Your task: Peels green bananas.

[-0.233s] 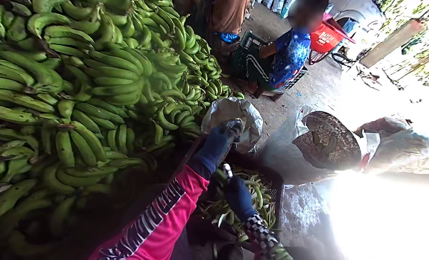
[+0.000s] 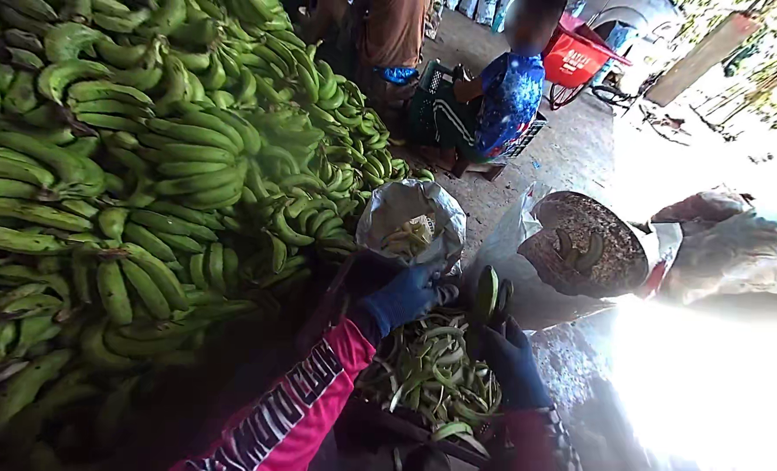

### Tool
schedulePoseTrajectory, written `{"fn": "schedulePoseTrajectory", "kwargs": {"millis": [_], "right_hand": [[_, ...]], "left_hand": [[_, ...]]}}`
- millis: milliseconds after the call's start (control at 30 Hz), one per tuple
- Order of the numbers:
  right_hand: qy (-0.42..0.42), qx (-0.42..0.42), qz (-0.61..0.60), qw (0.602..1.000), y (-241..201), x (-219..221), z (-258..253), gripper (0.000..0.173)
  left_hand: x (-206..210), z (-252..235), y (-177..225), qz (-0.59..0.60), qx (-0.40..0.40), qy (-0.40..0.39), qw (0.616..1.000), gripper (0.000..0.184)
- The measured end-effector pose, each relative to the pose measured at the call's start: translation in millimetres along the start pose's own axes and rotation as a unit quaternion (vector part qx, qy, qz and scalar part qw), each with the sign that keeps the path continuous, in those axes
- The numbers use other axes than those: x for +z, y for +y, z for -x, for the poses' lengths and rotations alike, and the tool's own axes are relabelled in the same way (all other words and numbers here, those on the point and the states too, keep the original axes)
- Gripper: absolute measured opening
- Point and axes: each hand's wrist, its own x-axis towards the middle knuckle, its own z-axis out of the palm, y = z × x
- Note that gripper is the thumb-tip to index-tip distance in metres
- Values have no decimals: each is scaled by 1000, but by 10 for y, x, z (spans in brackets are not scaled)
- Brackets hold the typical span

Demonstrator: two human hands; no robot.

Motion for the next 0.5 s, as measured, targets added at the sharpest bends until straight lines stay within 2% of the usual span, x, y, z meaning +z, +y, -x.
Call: {"fn": "schedulePoseTrajectory", "kwargs": {"millis": [67, 133, 200, 267, 333, 433, 500], "right_hand": [[-95, 28, -139, 985, -44, -19, 22, 44], [-177, 51, -197, 963, -111, 51, 39, 37], [-200, 66, -215, 953, -172, 97, 4, 34], [-193, 78, -204, 957, -223, 82, -43, 36], [-140, 82, -189, 969, -182, 31, -75, 39], [30, 98, -122, 987, -157, -55, -82, 35], [107, 85, -43, 990, -149, -163, -69, 39]], "left_hand": [[132, 12, -27, 21, -10, -84, 996, 65], [242, 78, 16, 119, -10, -134, 984, 51], [303, 84, 58, 201, -13, -119, 972, 42], [326, 46, -8, 224, -13, -85, 971, 42], [359, 24, -93, 211, -18, -42, 976, 43], [423, 30, -60, 169, 20, 69, 983, 40], [410, 36, -25, 123, 59, 142, 980, 43]]}}
